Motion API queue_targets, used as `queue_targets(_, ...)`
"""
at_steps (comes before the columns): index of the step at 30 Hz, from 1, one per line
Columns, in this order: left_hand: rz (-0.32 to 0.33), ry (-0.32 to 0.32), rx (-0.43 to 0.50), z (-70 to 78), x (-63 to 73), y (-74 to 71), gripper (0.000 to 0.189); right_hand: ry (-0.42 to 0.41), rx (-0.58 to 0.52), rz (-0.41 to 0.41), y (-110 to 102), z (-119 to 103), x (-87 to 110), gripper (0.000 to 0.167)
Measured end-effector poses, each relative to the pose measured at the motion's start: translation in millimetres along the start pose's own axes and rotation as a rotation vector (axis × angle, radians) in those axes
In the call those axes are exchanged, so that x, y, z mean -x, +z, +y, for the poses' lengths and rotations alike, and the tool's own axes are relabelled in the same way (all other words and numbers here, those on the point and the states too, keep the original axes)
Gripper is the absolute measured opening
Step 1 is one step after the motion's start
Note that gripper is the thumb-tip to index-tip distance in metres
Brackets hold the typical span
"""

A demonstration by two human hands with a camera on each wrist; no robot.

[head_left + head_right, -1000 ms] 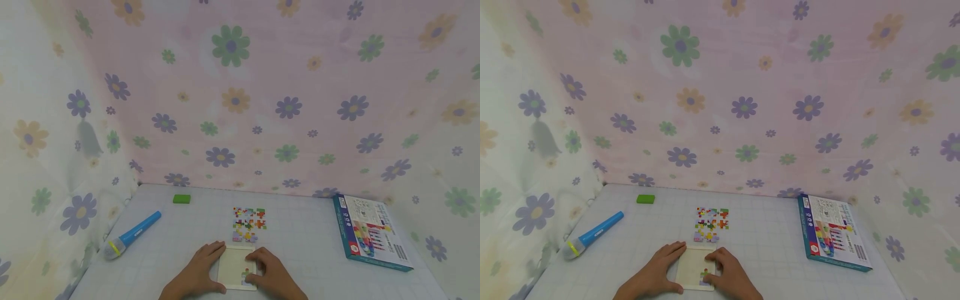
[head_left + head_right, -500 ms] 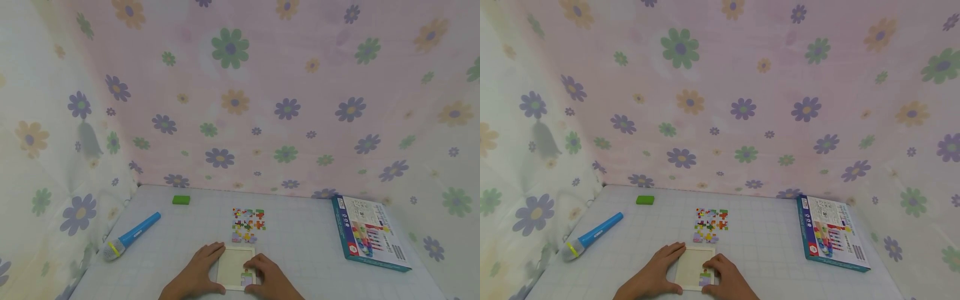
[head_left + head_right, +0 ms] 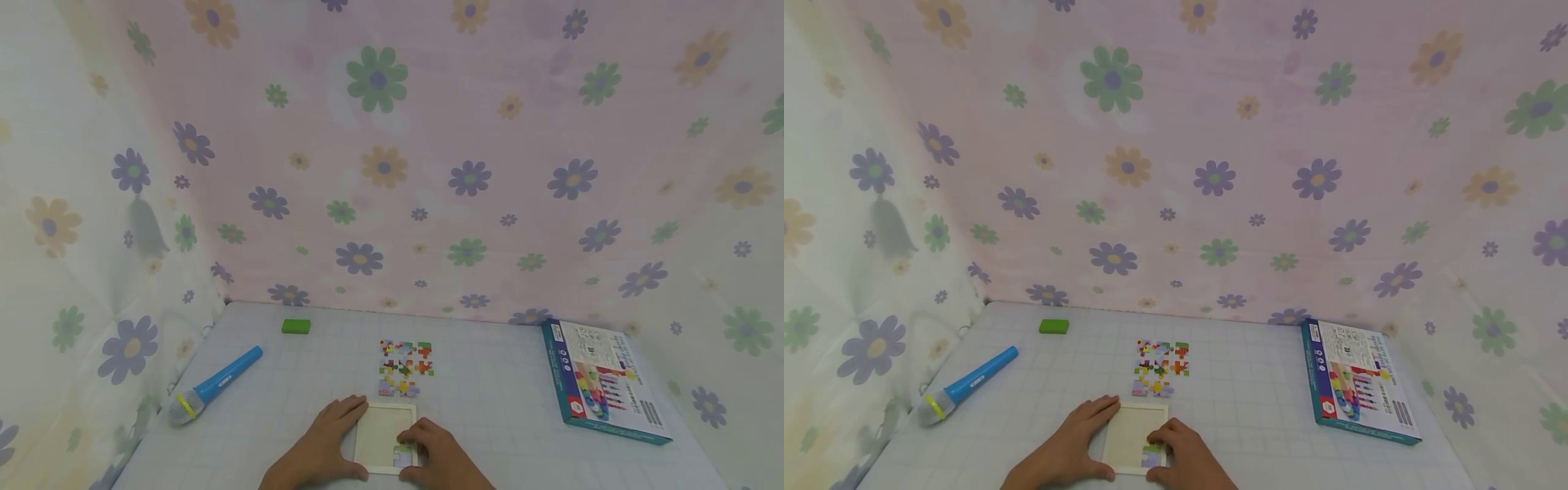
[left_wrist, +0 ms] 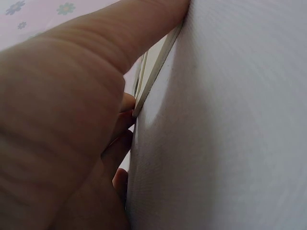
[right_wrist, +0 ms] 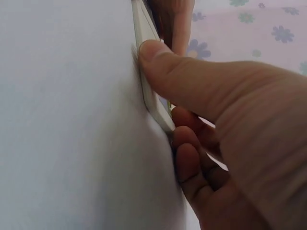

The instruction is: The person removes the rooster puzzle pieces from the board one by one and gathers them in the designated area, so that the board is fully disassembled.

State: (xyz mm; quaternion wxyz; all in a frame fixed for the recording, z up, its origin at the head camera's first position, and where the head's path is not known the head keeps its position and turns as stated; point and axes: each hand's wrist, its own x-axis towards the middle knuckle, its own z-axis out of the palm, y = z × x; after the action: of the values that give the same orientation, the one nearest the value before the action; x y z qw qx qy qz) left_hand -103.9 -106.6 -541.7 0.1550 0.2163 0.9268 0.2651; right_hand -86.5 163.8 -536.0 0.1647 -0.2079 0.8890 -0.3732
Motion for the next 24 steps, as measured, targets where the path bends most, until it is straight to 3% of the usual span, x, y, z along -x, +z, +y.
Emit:
queue_targets(8, 0.003, 0.004, -0.006, -0.2, -0.8, -0.9, 0.115, 0.029, 0.055, 0.021, 0, -7, -1.0, 0.046)
queue_targets(15, -0.009, -0.016, 0.002, 1.5, -0.5, 0.1, 0.115, 0.082, 0.023, -0.005, 0, -10, -2.4, 0.042)
queue_targets(24, -0.009, -0.020, 0.016, 2.4, 0.0, -0.8, 0.114, 0.087, 0.020, 0.013, 0, -13, -1.8, 0.039)
